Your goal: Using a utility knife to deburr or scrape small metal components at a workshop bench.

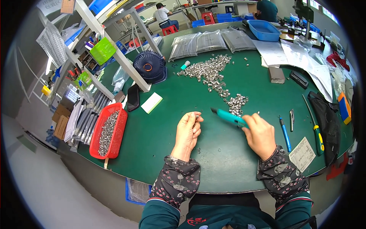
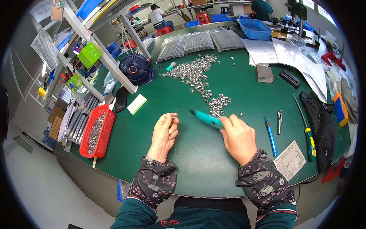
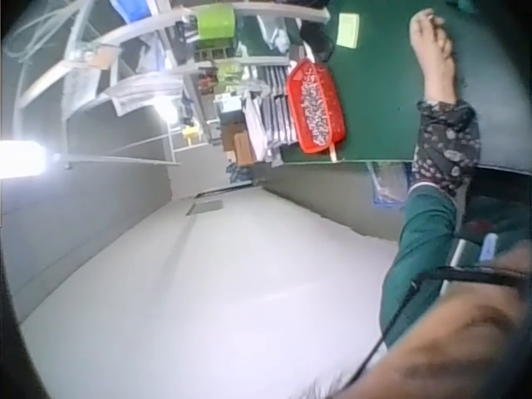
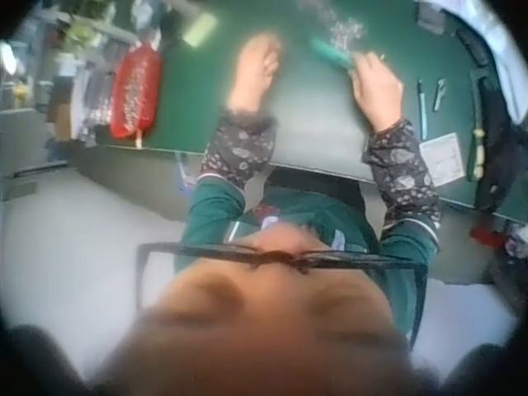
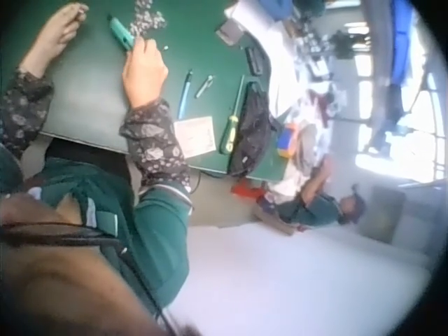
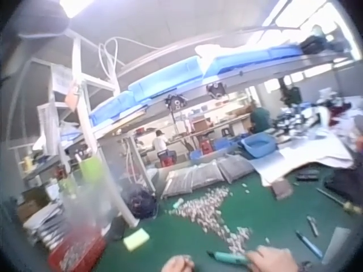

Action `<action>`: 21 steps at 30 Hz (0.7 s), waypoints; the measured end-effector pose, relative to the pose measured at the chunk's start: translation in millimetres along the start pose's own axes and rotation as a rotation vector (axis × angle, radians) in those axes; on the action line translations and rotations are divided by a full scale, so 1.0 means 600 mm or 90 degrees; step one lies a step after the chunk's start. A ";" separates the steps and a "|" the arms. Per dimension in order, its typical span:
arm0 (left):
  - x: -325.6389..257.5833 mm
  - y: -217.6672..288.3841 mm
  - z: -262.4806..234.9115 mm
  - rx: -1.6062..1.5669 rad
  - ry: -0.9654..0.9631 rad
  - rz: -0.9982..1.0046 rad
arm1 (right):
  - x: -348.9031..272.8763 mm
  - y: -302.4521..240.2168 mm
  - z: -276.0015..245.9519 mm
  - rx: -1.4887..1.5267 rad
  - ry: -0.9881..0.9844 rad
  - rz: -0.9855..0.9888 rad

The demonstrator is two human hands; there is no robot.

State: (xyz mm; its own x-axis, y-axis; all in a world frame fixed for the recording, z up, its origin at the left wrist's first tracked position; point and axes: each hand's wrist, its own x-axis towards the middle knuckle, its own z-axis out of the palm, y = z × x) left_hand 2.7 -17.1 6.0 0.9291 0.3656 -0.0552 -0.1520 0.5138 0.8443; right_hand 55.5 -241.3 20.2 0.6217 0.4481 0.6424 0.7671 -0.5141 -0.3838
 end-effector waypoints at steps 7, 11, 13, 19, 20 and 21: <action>0.001 0.002 0.006 -0.015 -0.026 -0.011 | 0.005 0.006 0.003 0.202 0.028 0.118; 0.006 -0.003 -0.011 -0.020 -0.023 0.012 | 0.009 0.003 -0.009 0.336 -0.072 0.213; 0.008 -0.004 -0.011 -0.018 -0.047 0.014 | 0.011 0.003 -0.014 0.454 -0.168 0.285; 0.005 -0.002 0.000 0.030 -0.029 0.039 | 0.009 0.010 -0.012 0.510 -0.186 0.288; 0.005 -0.003 -0.001 0.030 -0.029 0.039 | 0.008 0.011 -0.012 0.509 -0.185 0.288; 0.004 -0.004 -0.002 0.041 -0.034 0.047 | 0.008 0.010 -0.011 0.505 -0.196 0.290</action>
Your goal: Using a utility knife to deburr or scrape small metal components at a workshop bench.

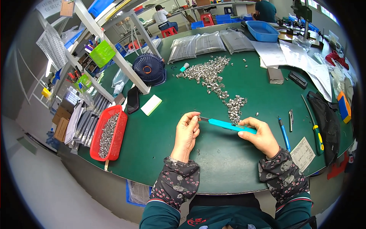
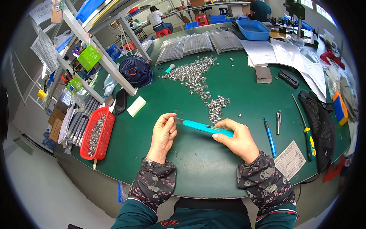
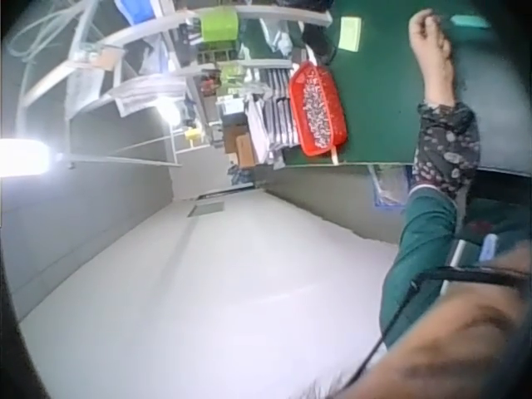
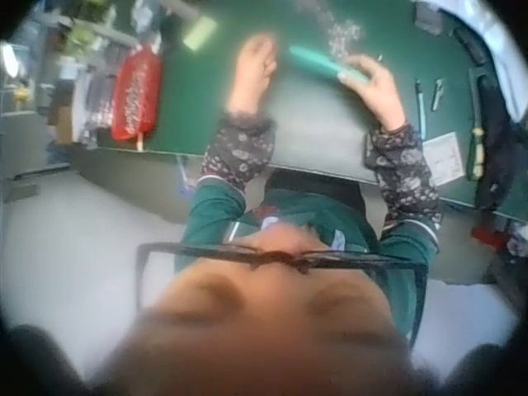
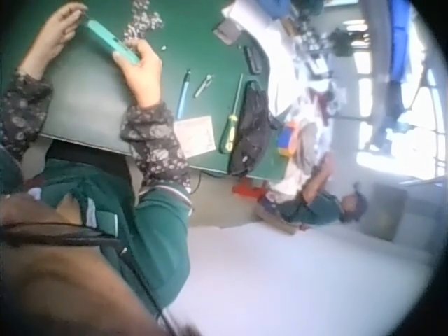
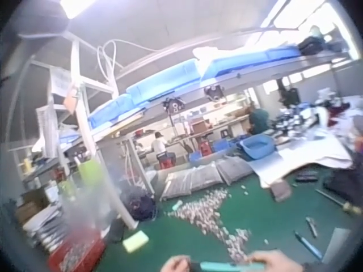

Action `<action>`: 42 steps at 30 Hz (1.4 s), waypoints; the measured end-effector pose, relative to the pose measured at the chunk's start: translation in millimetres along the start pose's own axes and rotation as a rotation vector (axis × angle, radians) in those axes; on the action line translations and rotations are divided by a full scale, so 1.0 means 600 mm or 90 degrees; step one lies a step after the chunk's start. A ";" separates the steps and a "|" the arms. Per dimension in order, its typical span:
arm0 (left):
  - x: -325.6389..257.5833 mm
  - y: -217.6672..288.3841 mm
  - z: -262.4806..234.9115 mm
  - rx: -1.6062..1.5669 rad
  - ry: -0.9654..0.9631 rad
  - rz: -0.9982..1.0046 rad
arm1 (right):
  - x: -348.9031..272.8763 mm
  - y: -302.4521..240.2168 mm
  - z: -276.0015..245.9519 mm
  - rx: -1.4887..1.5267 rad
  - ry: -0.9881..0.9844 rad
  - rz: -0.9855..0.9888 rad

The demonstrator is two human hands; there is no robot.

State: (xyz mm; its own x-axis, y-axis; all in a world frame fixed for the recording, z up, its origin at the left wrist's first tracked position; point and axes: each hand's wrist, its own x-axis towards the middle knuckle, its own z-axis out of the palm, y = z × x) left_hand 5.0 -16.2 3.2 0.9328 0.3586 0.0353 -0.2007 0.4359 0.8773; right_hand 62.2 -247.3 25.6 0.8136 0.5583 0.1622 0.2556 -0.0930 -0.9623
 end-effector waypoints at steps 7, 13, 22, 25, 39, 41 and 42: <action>-0.001 0.000 -0.001 0.116 -0.011 0.034 | 0.003 -0.005 -0.005 0.006 -0.029 0.072; -0.001 0.002 -0.004 0.033 0.019 -0.043 | -0.007 -0.015 0.012 -0.378 0.146 -0.280; -0.004 0.003 -0.004 -0.046 0.007 -0.063 | -0.005 -0.010 0.009 -0.512 0.182 -0.266; -0.001 0.007 -0.007 -0.111 0.010 -0.094 | 0.002 -0.003 0.005 -0.500 0.190 -0.286; -0.011 -0.057 0.142 0.840 -0.264 0.314 | 0.011 -0.006 -0.011 -0.181 0.398 -0.275; -0.006 -0.065 0.150 0.892 -0.291 0.369 | 0.011 -0.006 -0.011 -0.173 0.395 -0.276; -0.003 -0.069 0.149 0.977 -0.301 0.349 | 0.012 -0.004 -0.010 -0.175 0.395 -0.277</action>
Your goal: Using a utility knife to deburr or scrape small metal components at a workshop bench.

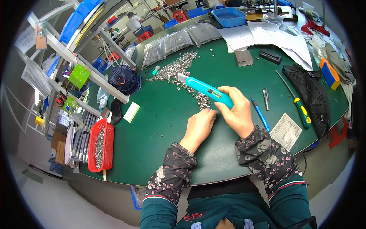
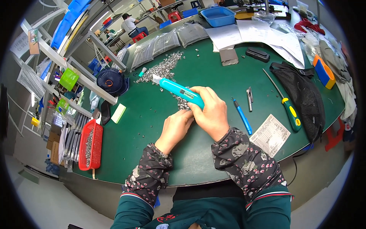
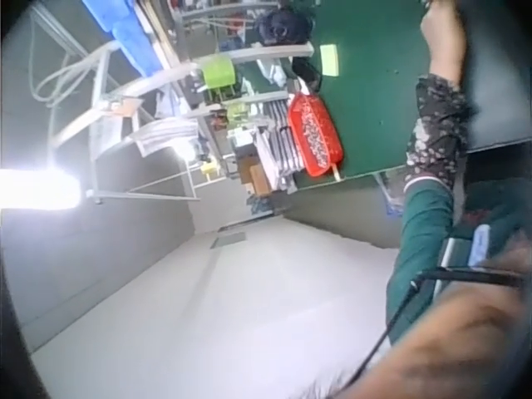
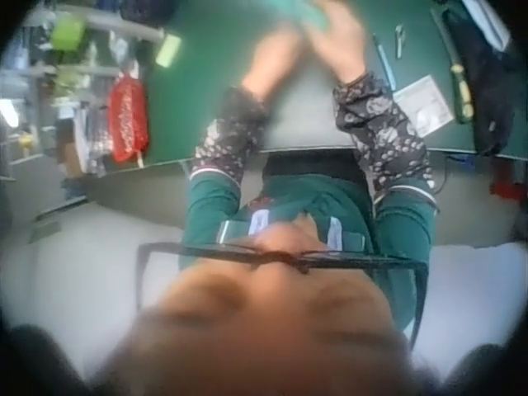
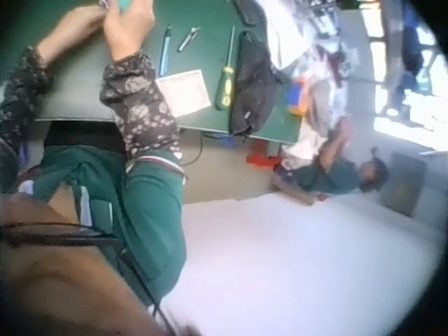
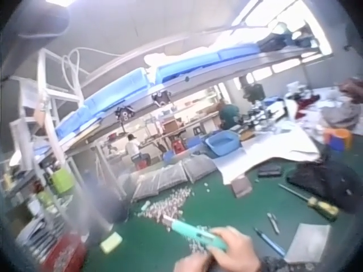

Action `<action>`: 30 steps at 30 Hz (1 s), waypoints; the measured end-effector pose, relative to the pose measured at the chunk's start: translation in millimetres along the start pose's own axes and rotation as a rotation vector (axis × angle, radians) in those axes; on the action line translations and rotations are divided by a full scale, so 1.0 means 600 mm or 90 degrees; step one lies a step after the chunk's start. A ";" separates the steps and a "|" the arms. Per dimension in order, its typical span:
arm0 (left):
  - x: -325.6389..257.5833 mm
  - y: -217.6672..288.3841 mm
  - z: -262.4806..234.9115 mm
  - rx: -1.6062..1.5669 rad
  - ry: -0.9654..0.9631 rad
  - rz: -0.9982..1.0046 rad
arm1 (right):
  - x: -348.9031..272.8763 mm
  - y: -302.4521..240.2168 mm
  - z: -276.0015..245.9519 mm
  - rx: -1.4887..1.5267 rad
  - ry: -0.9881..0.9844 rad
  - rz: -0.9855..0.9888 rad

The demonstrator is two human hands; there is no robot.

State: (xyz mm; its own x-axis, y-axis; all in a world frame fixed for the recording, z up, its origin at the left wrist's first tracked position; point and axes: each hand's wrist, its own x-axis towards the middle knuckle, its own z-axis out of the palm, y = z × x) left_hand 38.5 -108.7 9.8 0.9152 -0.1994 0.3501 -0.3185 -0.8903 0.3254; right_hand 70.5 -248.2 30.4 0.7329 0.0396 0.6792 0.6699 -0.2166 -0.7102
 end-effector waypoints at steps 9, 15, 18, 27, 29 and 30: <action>-0.007 -0.003 -0.025 -0.671 0.072 -0.329 | 0.001 -0.002 0.002 0.014 -0.008 0.005; -0.066 -0.069 -0.070 -1.148 0.156 -0.408 | -0.006 -0.013 0.002 0.025 -0.066 0.042; -0.084 -0.097 -0.071 -1.175 0.222 -0.414 | -0.014 -0.008 0.008 0.002 -0.118 0.027; -0.094 -0.131 -0.072 -1.152 0.269 -0.397 | -0.023 -0.011 0.009 -0.013 -0.272 0.043; -0.095 -0.133 -0.073 -1.140 0.270 -0.391 | -0.024 -0.012 0.010 0.019 -0.304 0.062; -0.094 -0.130 -0.074 -1.144 0.261 -0.386 | -0.025 -0.011 0.011 0.018 -0.305 0.062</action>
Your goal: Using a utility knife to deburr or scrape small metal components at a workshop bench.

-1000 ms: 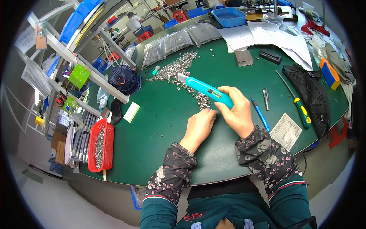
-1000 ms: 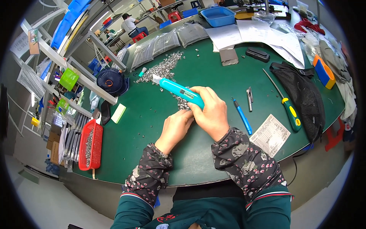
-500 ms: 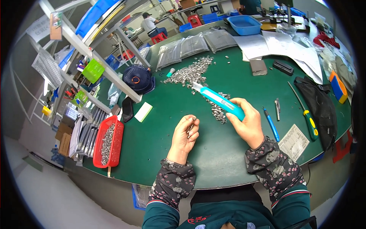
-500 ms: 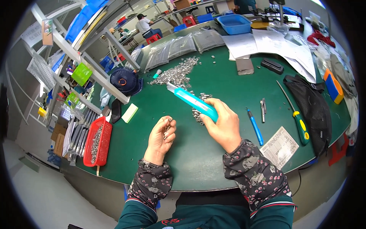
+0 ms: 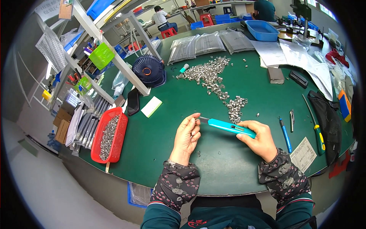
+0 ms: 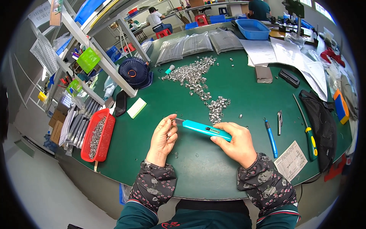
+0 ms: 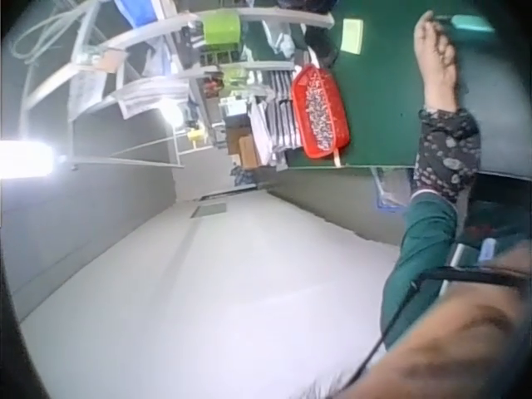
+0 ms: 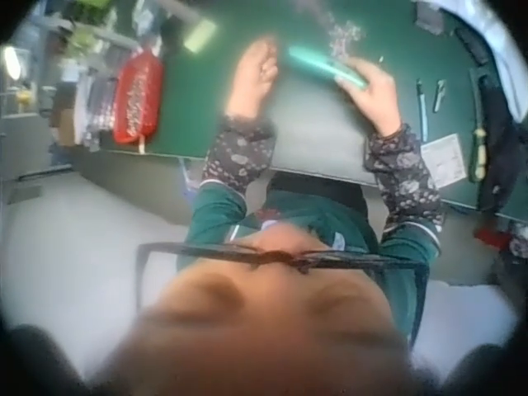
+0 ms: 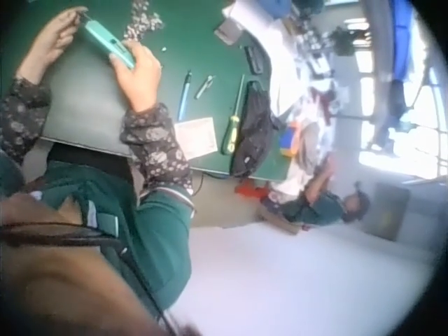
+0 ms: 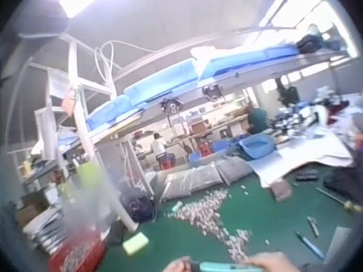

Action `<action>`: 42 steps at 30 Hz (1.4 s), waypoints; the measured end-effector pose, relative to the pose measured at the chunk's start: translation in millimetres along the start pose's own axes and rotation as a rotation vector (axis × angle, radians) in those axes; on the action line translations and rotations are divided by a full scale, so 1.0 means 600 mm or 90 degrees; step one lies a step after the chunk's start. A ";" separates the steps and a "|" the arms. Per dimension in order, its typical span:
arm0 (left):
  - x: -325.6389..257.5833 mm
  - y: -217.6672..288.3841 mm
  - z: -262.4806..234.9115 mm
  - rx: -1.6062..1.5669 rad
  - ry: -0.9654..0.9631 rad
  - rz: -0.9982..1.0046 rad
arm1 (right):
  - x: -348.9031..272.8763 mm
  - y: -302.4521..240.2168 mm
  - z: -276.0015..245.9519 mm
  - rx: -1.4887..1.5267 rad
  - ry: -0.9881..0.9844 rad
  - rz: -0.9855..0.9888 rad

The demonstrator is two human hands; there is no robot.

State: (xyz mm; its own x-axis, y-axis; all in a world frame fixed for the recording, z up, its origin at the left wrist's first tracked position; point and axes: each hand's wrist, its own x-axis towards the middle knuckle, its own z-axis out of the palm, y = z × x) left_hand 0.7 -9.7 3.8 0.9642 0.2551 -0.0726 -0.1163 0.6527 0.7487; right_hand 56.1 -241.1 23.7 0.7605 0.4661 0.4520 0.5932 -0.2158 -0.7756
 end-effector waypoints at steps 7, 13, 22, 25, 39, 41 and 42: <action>0.001 -0.002 0.001 0.017 -0.005 0.013 | -0.001 0.001 0.000 0.013 -0.028 0.012; 0.001 -0.004 0.002 0.025 -0.008 0.018 | -0.001 0.000 0.000 0.029 -0.047 0.028; 0.003 -0.010 -0.005 0.025 -0.004 0.002 | -0.003 -0.008 0.000 -0.070 0.018 -0.038; 0.000 -0.003 0.003 0.009 0.010 -0.010 | 0.000 -0.002 0.001 -0.052 0.059 -0.069; 0.002 -0.004 -0.001 0.022 -0.007 0.018 | -0.001 0.002 0.003 -0.036 0.036 -0.053; 0.003 -0.005 -0.004 0.016 -0.020 0.024 | -0.002 0.003 0.003 -0.036 0.025 -0.049; 0.003 -0.005 -0.004 0.013 -0.020 0.020 | -0.002 0.002 0.003 -0.036 0.025 -0.049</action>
State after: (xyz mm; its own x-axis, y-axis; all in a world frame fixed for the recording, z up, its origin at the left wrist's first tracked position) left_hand 2.0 -9.4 0.1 0.9670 0.2531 -0.0287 -0.1422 0.6300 0.7635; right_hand 55.6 -240.4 21.6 0.7211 0.4497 0.5270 0.6635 -0.2295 -0.7121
